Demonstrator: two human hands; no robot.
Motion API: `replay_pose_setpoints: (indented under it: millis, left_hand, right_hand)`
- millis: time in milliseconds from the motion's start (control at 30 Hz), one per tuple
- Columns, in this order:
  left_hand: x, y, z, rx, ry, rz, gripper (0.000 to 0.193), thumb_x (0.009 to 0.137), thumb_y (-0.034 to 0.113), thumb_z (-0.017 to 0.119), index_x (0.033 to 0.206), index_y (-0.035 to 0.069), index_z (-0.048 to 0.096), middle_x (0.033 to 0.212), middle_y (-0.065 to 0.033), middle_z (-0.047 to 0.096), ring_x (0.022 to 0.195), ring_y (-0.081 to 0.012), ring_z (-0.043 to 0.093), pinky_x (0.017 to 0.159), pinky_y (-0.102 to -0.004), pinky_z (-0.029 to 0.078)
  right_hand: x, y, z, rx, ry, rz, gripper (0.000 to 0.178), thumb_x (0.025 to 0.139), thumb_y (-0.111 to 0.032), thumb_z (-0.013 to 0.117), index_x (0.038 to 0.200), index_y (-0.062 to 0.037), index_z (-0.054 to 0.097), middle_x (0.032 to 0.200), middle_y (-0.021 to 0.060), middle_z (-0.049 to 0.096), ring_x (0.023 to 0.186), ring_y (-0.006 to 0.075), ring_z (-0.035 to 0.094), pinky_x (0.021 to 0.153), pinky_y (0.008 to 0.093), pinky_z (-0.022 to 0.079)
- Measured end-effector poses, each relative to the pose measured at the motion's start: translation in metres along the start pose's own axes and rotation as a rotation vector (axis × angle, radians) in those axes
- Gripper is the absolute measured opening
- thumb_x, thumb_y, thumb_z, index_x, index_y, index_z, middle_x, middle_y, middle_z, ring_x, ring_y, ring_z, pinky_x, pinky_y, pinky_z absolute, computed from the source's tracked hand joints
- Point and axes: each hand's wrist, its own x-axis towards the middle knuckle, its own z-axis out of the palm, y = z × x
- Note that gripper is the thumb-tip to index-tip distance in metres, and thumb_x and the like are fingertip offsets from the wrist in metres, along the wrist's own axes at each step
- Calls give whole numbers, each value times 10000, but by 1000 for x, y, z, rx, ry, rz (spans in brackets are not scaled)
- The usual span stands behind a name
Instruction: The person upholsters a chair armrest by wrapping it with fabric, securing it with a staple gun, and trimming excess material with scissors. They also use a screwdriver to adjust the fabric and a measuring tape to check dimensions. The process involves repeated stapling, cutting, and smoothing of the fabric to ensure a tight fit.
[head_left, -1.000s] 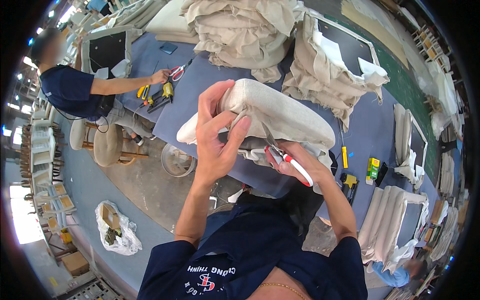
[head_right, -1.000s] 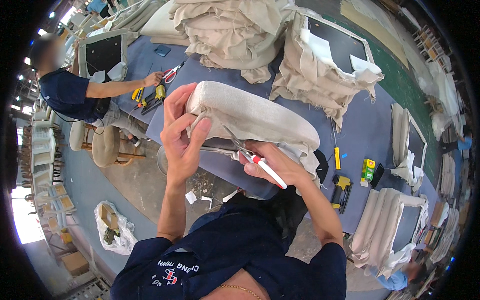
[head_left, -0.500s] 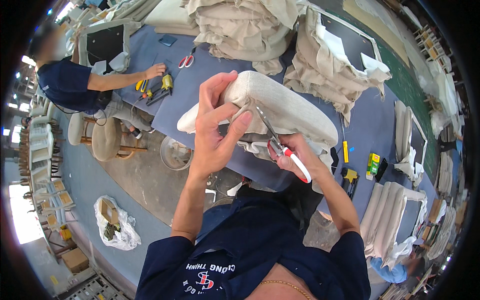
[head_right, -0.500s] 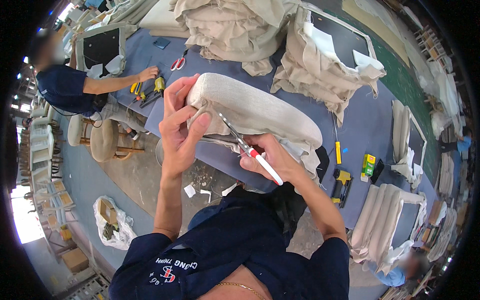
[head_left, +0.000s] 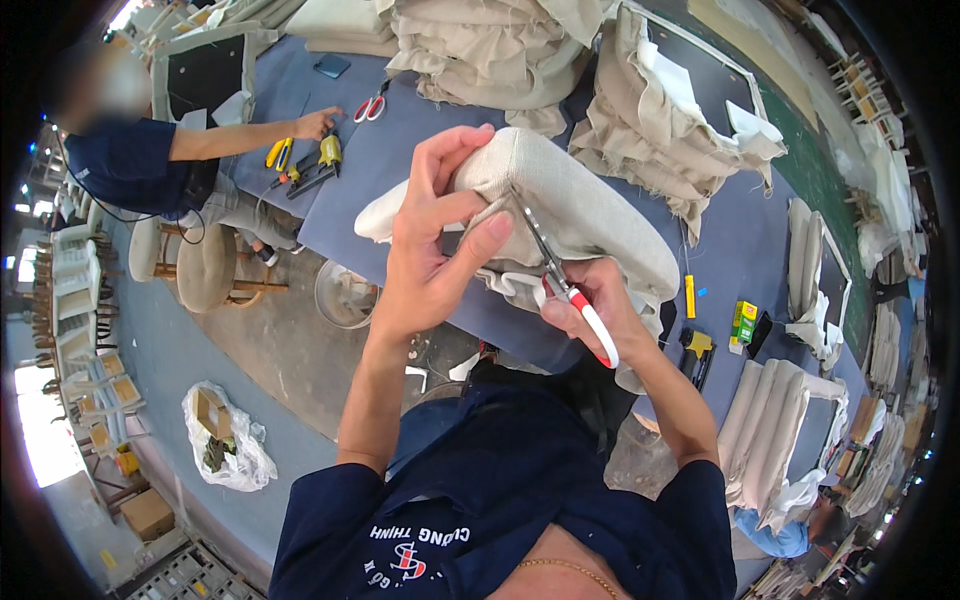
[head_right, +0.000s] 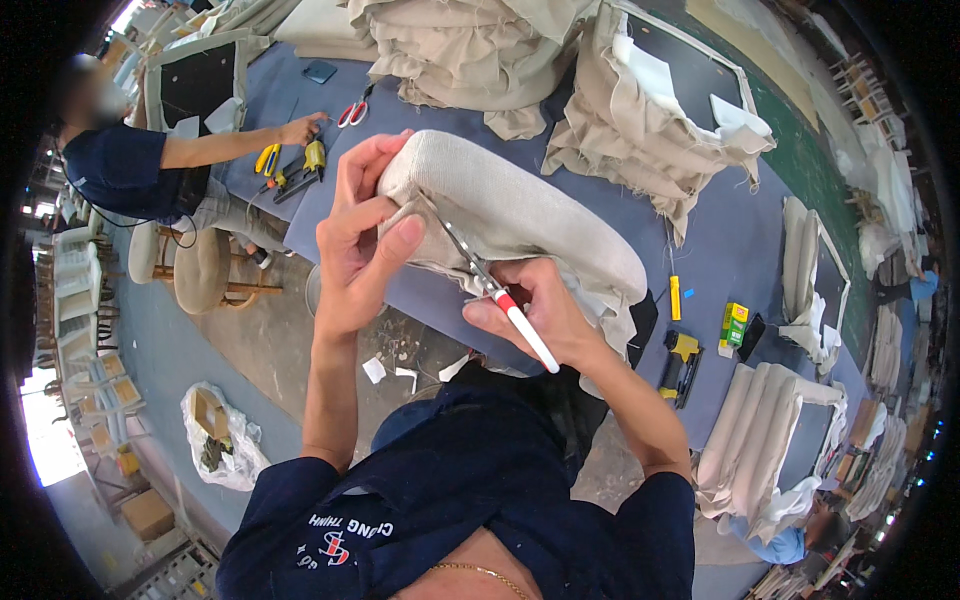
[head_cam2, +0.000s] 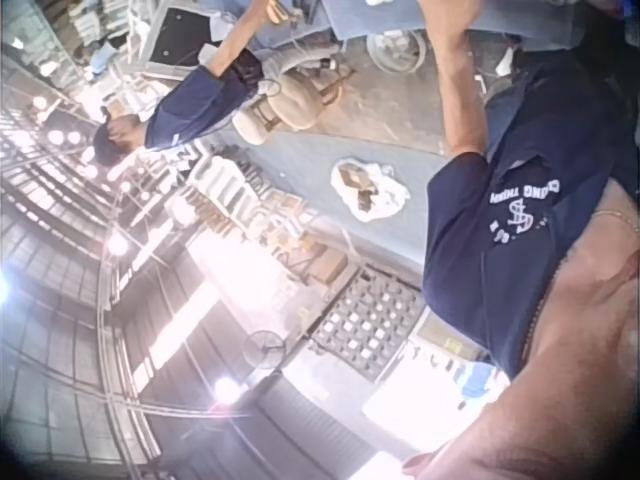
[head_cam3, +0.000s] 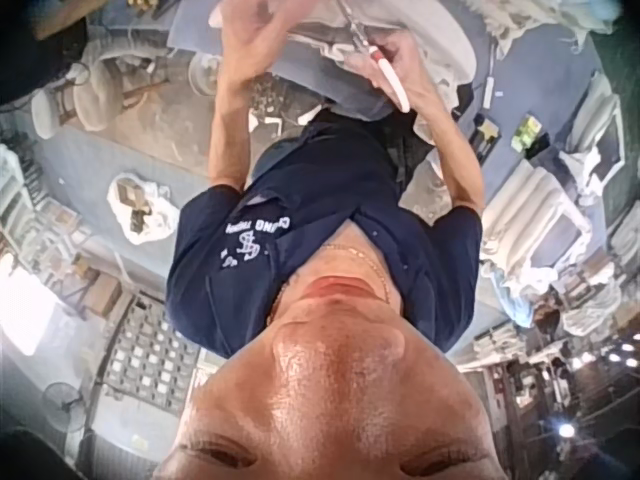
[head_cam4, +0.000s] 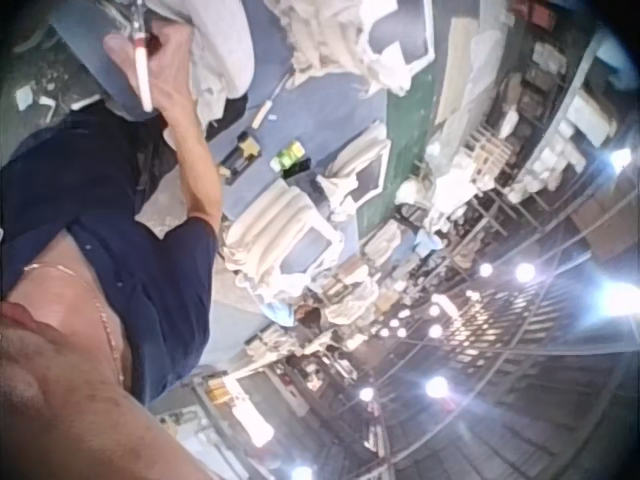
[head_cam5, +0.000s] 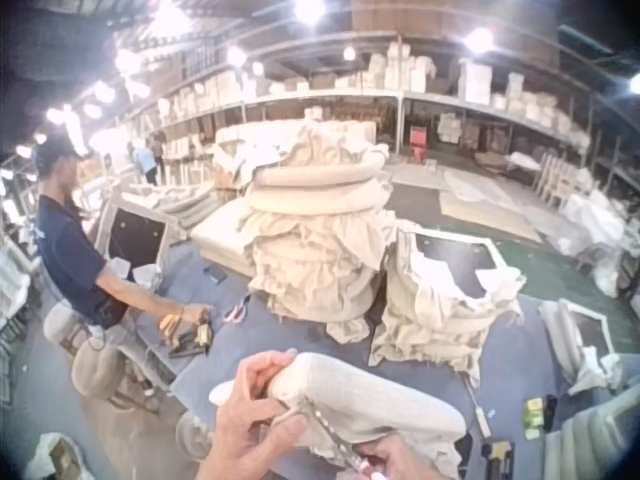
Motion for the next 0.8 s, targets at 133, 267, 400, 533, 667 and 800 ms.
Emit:
replay_pose_setpoints:
  millis: [133,267,400,533,667,800]
  left_hand:
    - [10,-7,-7,-22,-52,3,170,896,106,738,867,-55,692,1439,-215,426,1350,-345,489,1120,-431,354]
    - [8,-8,-1,-28,-43,1,182,895,117,746,875,-57,698,1437,-207,428,1356,-343,480,1121,-428,354]
    - [12,-9,2,-29,-62,12,184,894,124,754,874,-51,700,1438,-208,429,1362,-347,474,1116,-424,361]
    - [23,-11,-7,17,-146,4,189,884,128,769,870,-47,700,1437,-223,436,1357,-350,477,1102,-422,377]
    - [25,-11,1,5,-157,9,207,874,124,779,836,-55,683,1436,-232,445,1357,-355,480,1109,-427,373]
    - [31,-10,7,3,-211,9,201,868,109,778,816,-55,674,1455,-242,440,1379,-360,465,1133,-428,349]
  right_hand:
    - [4,18,3,21,78,-52,552,868,-433,801,666,7,536,589,14,421,604,99,380,523,318,326]
    - [3,7,-6,-24,19,-61,522,869,-416,796,691,21,574,611,40,467,621,102,426,540,312,361]
    - [1,5,1,18,87,7,503,877,-415,784,720,30,611,608,60,496,620,105,447,543,313,374]
    - [2,2,-5,-17,83,30,478,889,-389,769,735,44,638,586,60,492,596,105,439,531,313,371]
    - [-1,3,-7,6,92,-61,450,903,-346,754,717,48,640,561,39,468,577,93,414,510,311,357]
    - [-8,-11,-10,22,122,18,437,907,-326,752,700,38,631,550,34,461,580,89,407,513,314,356]
